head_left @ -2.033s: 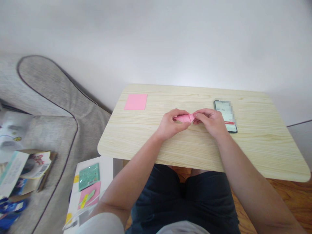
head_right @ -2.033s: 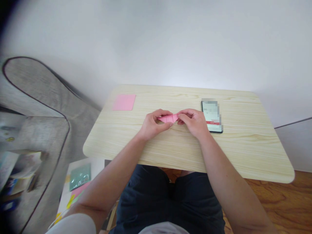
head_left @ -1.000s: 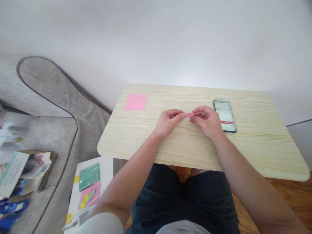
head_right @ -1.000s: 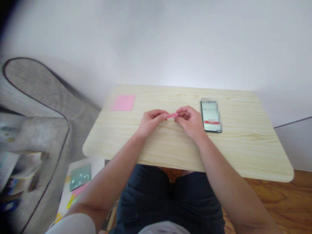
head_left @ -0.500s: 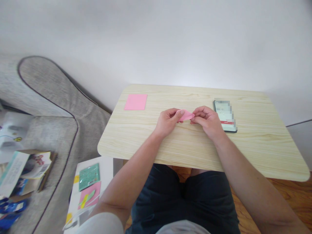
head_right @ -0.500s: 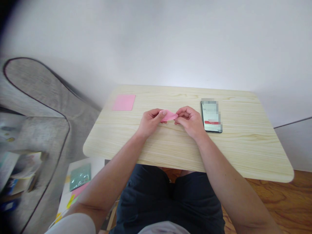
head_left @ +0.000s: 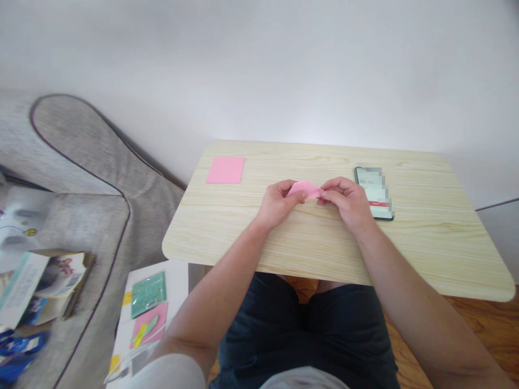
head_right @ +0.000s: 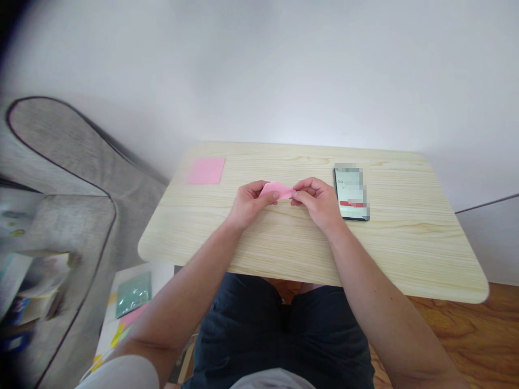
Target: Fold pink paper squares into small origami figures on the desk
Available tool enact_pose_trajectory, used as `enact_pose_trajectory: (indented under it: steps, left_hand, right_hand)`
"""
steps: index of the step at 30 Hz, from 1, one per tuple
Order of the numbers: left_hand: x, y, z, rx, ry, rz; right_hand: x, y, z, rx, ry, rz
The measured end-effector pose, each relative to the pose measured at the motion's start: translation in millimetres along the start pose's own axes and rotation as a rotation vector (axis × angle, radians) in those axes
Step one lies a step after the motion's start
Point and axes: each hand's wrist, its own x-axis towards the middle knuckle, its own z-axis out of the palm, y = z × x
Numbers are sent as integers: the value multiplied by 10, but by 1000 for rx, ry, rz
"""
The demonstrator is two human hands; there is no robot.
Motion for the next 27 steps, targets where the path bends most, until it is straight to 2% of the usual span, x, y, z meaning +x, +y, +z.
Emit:
enact_pose_trajectory:
  steps: [7,13,18,27]
  left_hand:
    - [0,-5,15,-55,1,33]
    - [-17,2,17,-29,42,47]
    - [-36,38,35,18,52,83]
    - [-33,28,53,161,90,297]
  right_hand:
    - [-10,-18,10,-50,18,-23]
    - [-17,-15,6,-149,50,9]
    - [-5,-7,7,-127,56,31]
    - [4,0,15,-83,50,45]
